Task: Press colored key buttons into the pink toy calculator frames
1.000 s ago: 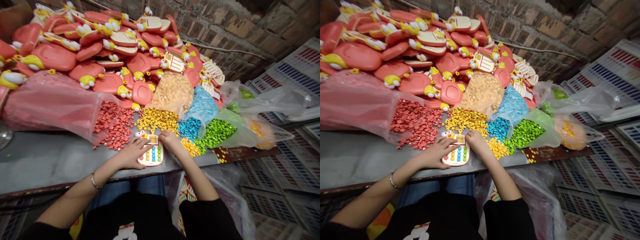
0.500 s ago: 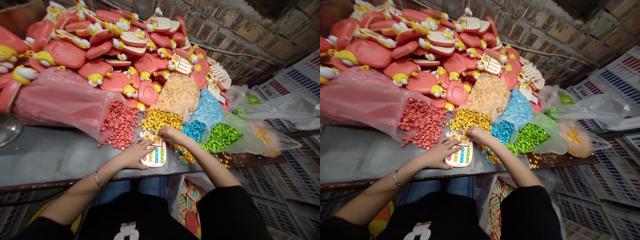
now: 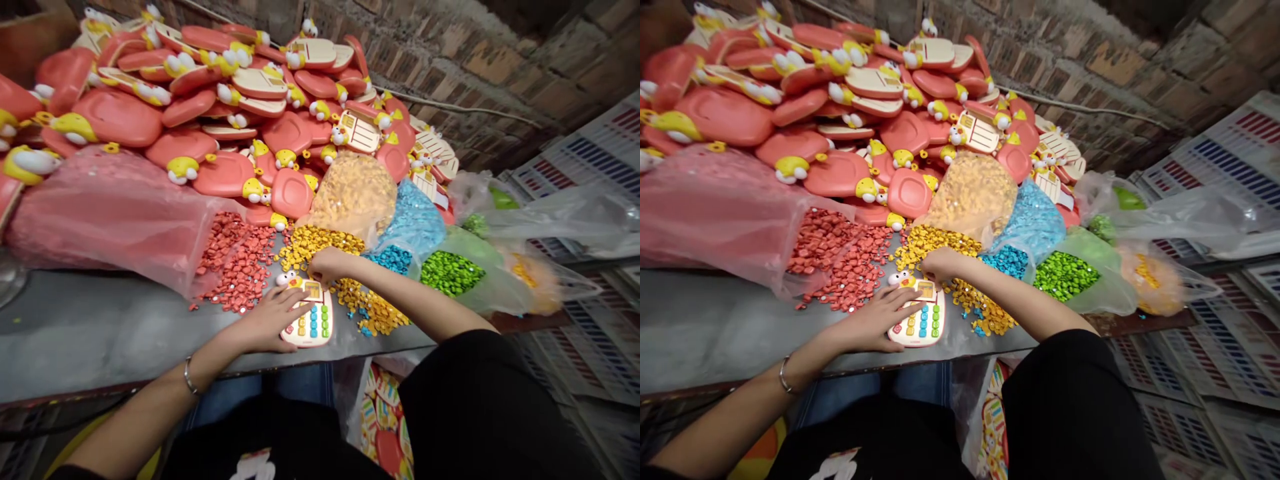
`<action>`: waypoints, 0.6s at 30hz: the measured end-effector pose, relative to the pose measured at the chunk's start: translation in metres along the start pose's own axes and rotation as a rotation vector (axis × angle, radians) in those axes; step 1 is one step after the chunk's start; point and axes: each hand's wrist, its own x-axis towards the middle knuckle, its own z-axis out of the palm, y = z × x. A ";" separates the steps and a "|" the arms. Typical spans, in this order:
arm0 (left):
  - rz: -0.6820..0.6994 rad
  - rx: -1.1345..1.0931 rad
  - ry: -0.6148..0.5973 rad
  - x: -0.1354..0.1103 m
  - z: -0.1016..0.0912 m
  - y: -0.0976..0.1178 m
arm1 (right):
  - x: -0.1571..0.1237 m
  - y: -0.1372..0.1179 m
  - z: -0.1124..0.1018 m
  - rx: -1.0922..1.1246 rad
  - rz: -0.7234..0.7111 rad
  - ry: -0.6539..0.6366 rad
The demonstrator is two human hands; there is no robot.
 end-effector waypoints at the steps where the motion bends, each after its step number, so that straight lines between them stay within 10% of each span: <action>1: 0.001 0.006 -0.006 0.000 0.000 0.000 | -0.002 -0.001 0.001 -0.001 0.016 0.007; 9: 0.050 0.102 0.067 -0.001 -0.001 -0.001 | -0.045 -0.031 0.044 0.301 0.241 0.358; 18: 0.330 0.250 0.321 -0.005 0.000 -0.003 | -0.056 -0.082 0.092 1.260 0.267 1.164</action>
